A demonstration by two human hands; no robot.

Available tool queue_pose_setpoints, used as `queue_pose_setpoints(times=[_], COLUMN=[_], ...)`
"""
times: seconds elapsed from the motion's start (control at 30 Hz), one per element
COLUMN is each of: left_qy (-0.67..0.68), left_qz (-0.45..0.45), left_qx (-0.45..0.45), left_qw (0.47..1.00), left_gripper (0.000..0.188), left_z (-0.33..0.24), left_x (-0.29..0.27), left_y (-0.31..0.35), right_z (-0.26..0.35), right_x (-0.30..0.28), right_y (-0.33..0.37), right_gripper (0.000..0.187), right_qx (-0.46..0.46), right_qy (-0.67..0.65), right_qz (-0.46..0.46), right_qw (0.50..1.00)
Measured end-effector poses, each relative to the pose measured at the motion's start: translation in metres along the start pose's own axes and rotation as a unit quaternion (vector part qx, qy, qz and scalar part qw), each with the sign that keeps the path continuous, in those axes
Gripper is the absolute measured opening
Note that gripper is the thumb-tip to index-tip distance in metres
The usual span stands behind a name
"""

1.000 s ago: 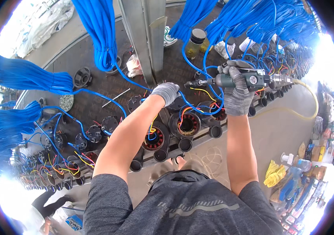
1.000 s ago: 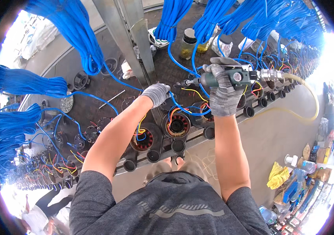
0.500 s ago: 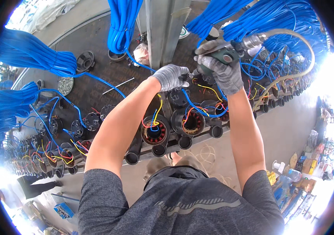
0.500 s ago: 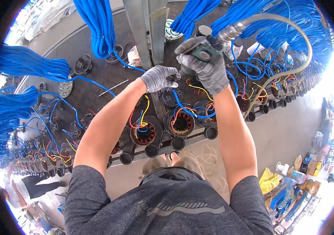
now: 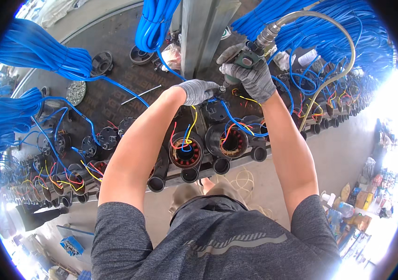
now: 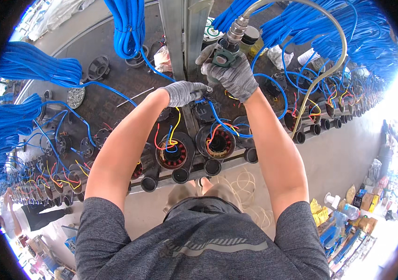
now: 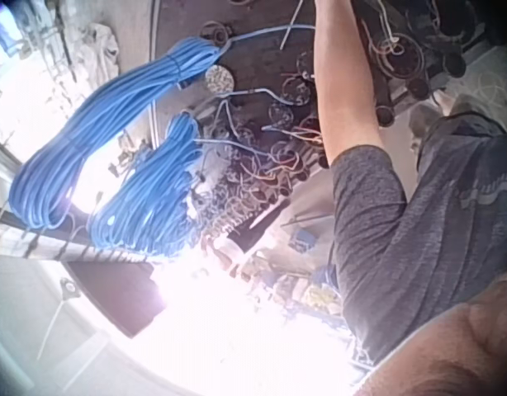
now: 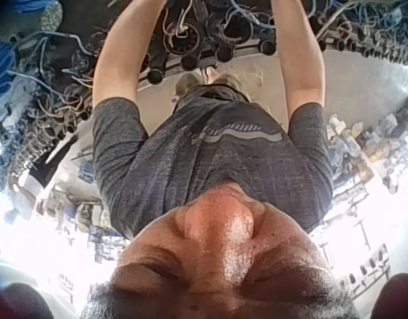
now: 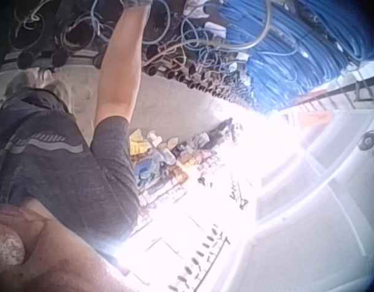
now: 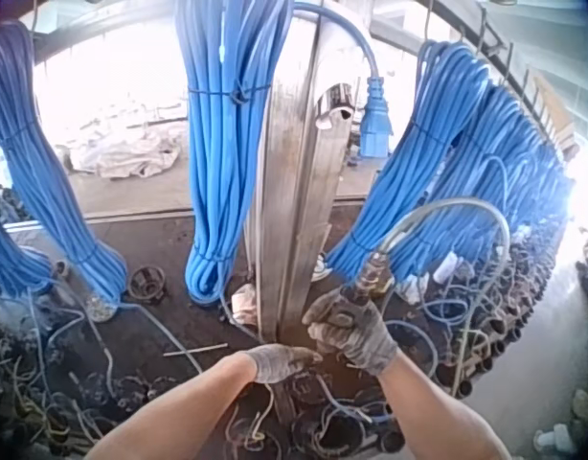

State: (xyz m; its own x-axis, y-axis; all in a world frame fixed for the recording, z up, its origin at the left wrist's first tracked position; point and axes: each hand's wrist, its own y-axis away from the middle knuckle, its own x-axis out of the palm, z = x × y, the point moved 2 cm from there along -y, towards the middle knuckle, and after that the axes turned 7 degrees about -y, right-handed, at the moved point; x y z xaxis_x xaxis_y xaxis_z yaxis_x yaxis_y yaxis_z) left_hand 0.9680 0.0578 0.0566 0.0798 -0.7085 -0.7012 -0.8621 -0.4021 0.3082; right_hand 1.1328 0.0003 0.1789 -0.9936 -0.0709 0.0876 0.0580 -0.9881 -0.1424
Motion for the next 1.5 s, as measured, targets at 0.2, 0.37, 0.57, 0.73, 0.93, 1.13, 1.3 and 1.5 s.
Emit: queue_pose_setpoints(times=[0.2,0.37,0.57,0.73,0.93,1.13,1.3,1.5], left_qy=[-0.088,-0.16,-0.184,-0.317,-0.074,0.075,0.04,0.035], left_qz=[-0.043,-0.126,-0.161,-0.198,-0.1,-0.072,-0.087,-0.013], left_qx=[-0.061,-0.081,-0.192,-0.168,0.064,0.083,0.072,-0.048], left_qw=[0.993,0.976,0.95,0.912,0.99,0.991,0.993,0.998], left_gripper=[0.04,0.039,0.027,0.03,0.054,0.041,0.041,0.071], left_z=[-0.018,-0.025,-0.02,-0.019,-0.009,0.012,0.009,0.005], left_x=[-0.006,-0.009,-0.007,-0.006,0.01,0.036,0.037,0.049], left_y=[0.015,0.032,0.031,0.021,0.002,-0.023,-0.018,-0.013], right_z=[0.005,0.01,0.011,-0.003,-0.005,-0.007,-0.015,-0.023], right_x=[-0.002,-0.009,-0.013,-0.011,-0.019,-0.013,-0.003,-0.009], right_y=[0.002,-0.001,0.004,0.006,-0.001,-0.005,0.008,0.02], right_gripper=[0.021,0.022,0.019,0.025,0.025,0.03,0.026,0.018], right_qx=[-0.005,-0.04,-0.053,-0.037,0.01,0.02,0.05,0.021], right_qy=[0.016,-0.004,0.014,-0.005,-0.028,-0.01,-0.014,-0.078], right_qz=[-0.009,-0.016,-0.018,0.027,0.091,0.148,0.168,0.069], right_qw=[1.0,0.999,0.998,0.999,0.995,0.989,0.984,0.994])
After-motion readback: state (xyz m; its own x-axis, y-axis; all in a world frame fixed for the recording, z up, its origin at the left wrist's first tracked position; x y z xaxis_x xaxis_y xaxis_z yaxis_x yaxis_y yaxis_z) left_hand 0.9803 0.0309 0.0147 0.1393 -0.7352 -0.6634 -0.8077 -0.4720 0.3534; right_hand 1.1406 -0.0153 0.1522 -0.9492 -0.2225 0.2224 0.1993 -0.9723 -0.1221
